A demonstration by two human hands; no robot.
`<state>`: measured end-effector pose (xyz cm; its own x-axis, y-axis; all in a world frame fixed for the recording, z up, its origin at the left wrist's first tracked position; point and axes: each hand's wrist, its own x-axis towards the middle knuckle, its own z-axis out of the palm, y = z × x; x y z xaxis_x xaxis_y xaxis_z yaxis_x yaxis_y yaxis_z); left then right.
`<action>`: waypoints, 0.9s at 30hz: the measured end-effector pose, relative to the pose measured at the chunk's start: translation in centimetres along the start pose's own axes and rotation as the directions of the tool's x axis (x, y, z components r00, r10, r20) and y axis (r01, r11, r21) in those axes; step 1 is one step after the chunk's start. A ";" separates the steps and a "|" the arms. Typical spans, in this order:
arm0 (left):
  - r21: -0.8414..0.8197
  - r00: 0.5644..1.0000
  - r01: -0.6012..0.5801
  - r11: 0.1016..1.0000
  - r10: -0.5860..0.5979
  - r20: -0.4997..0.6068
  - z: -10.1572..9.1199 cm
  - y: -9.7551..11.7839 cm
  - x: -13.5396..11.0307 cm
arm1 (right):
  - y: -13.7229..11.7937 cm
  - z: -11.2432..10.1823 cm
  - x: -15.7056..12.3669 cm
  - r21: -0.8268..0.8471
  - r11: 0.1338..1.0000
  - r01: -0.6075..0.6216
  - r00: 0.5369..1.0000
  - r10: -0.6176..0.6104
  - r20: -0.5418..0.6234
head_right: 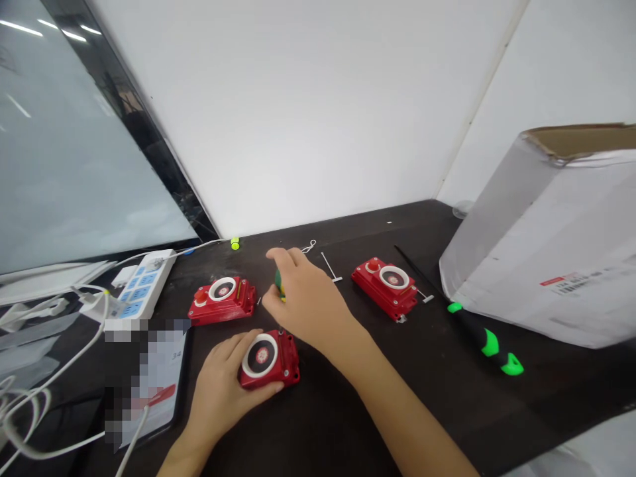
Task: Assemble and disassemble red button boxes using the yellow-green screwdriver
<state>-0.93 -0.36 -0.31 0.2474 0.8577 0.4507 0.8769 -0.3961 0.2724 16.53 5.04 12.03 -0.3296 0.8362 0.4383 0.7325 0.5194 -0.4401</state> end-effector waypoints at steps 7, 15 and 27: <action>0.008 1.000 -0.008 1.000 0.008 -0.001 0.1 -0.2 0.0 | -0.3 0.2 -0.1 -0.016 0.997 -0.075 0.997 0.075 0.012; -0.012 1.000 0.006 1.000 -0.006 0.004 0.1 0.0 -0.2 | -0.4 -0.4 -0.2 -0.043 0.994 -0.098 0.994 0.100 0.039; -0.013 1.000 0.003 1.000 -0.003 0.014 0.0 0.0 0.0 | 0.0 -0.6 -0.3 -0.059 0.987 -0.149 0.989 0.150 0.006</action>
<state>-0.91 -0.34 -0.29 0.2506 0.8633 0.4380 0.8724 -0.3975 0.2844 16.92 4.71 12.38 -0.2197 0.9056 0.3629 0.8074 0.3775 -0.4534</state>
